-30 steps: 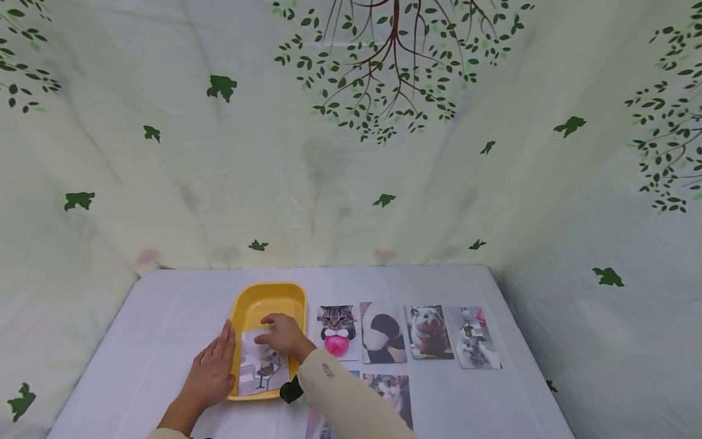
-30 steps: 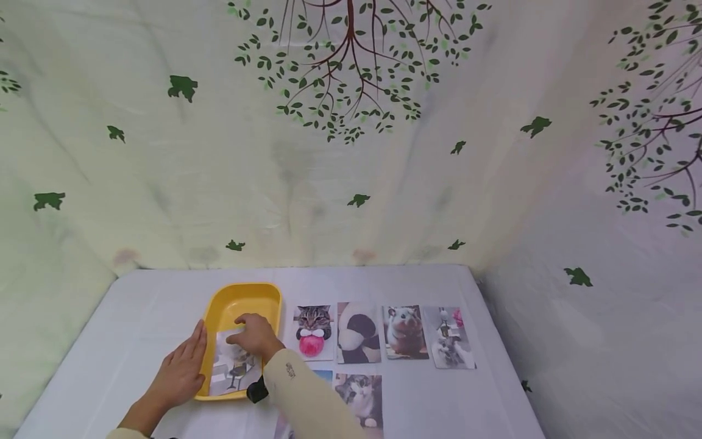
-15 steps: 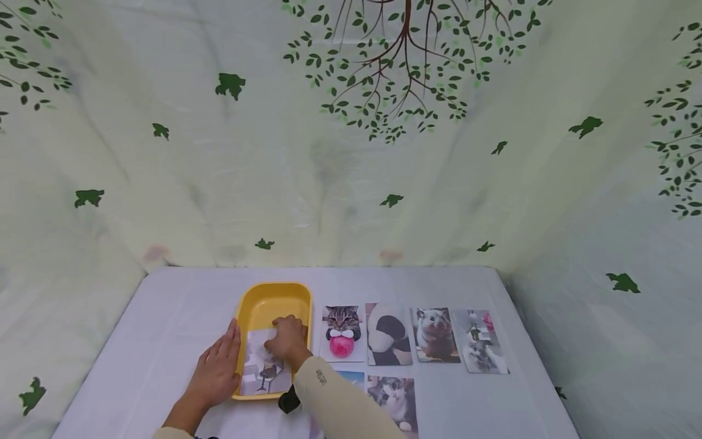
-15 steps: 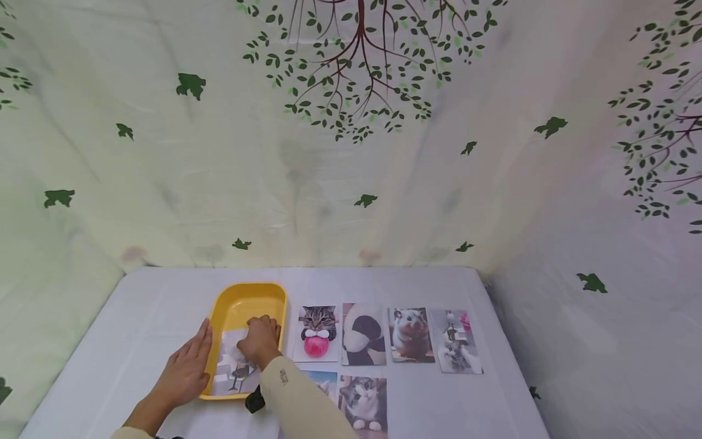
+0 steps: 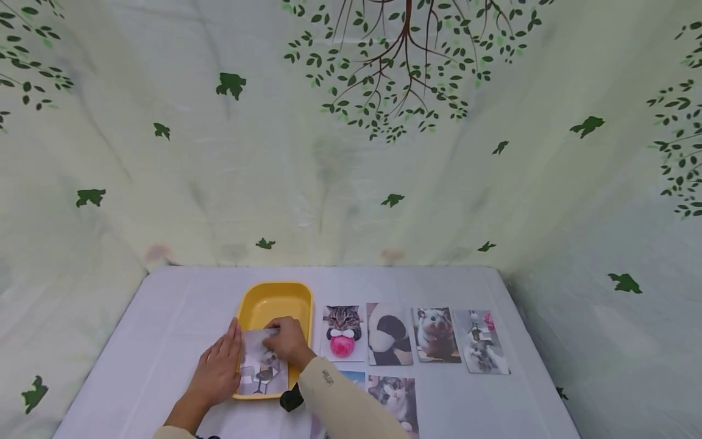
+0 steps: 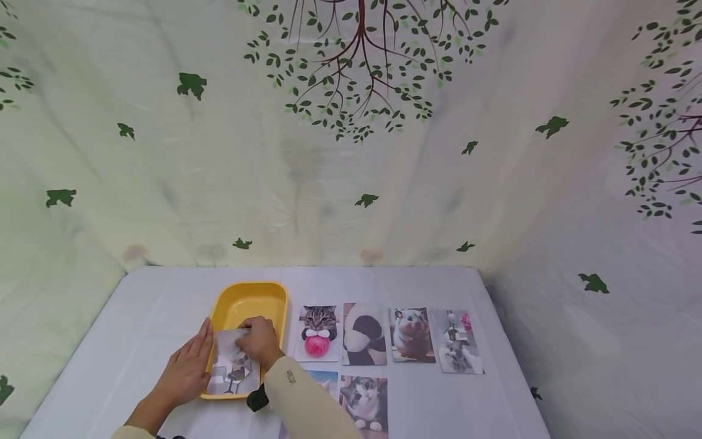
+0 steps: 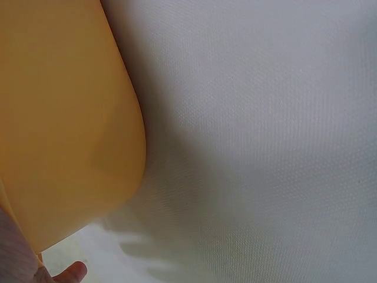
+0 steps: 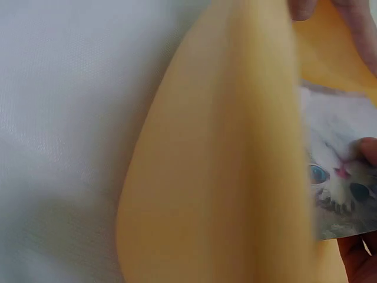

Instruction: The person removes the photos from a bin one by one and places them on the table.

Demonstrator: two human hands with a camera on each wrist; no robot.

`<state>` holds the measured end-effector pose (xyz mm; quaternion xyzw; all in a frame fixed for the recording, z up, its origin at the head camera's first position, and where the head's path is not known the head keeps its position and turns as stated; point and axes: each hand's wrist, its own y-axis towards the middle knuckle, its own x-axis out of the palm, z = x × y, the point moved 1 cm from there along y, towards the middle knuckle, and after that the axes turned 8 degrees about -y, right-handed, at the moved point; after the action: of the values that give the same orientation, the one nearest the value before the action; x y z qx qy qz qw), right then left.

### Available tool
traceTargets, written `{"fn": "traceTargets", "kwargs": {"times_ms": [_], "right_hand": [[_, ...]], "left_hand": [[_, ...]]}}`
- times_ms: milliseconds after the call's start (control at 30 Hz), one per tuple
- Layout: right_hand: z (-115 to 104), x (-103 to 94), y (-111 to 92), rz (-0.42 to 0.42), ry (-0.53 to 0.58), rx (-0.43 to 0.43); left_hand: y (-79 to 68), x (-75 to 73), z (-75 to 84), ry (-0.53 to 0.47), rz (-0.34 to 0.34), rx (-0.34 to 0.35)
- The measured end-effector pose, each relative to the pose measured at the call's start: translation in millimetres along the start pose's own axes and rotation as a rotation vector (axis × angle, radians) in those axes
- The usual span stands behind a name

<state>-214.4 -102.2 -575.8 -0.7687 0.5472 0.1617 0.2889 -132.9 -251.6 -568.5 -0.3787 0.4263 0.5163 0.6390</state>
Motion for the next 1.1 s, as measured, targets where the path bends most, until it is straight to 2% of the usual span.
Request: {"fn": "traceTargets", "kwargs": {"times_ms": [200,333,433,600,700,800,967,1100], "right_hand": [[-0.8,-6.9,-3.7,0.008,-0.015,-0.033],[0.4,-16.6,-4.1,0.056,-0.029,-0.116],[2.3,-31.5,-3.9,0.1,0.008,-0.181],[8.5,-69.1,-3.8,0.146,0.166,-0.222],[13.3,-95.4,-5.8,0.166,0.272,-0.188],[21.7,-124.2,-12.2,0.18,0.34,-0.197],[47.2,-170.0,-28.1,0.212,0.321,-0.285],[73.7,-199.5,-44.8,0.204,0.314,-0.28]], "left_hand": [[0.6,2.4,0.9,0.005,0.011,0.014],[1.9,3.7,2.4,0.0,0.016,0.014],[2.9,4.0,2.9,-0.001,0.016,0.014],[4.9,2.8,2.4,0.0,-0.008,0.003],[5.1,1.7,1.7,-0.012,0.003,0.015],[4.1,1.5,0.1,-0.023,0.023,0.039],[2.4,2.4,-2.9,-0.023,0.029,0.055],[2.0,3.0,-4.1,-0.022,0.033,0.057]]}}
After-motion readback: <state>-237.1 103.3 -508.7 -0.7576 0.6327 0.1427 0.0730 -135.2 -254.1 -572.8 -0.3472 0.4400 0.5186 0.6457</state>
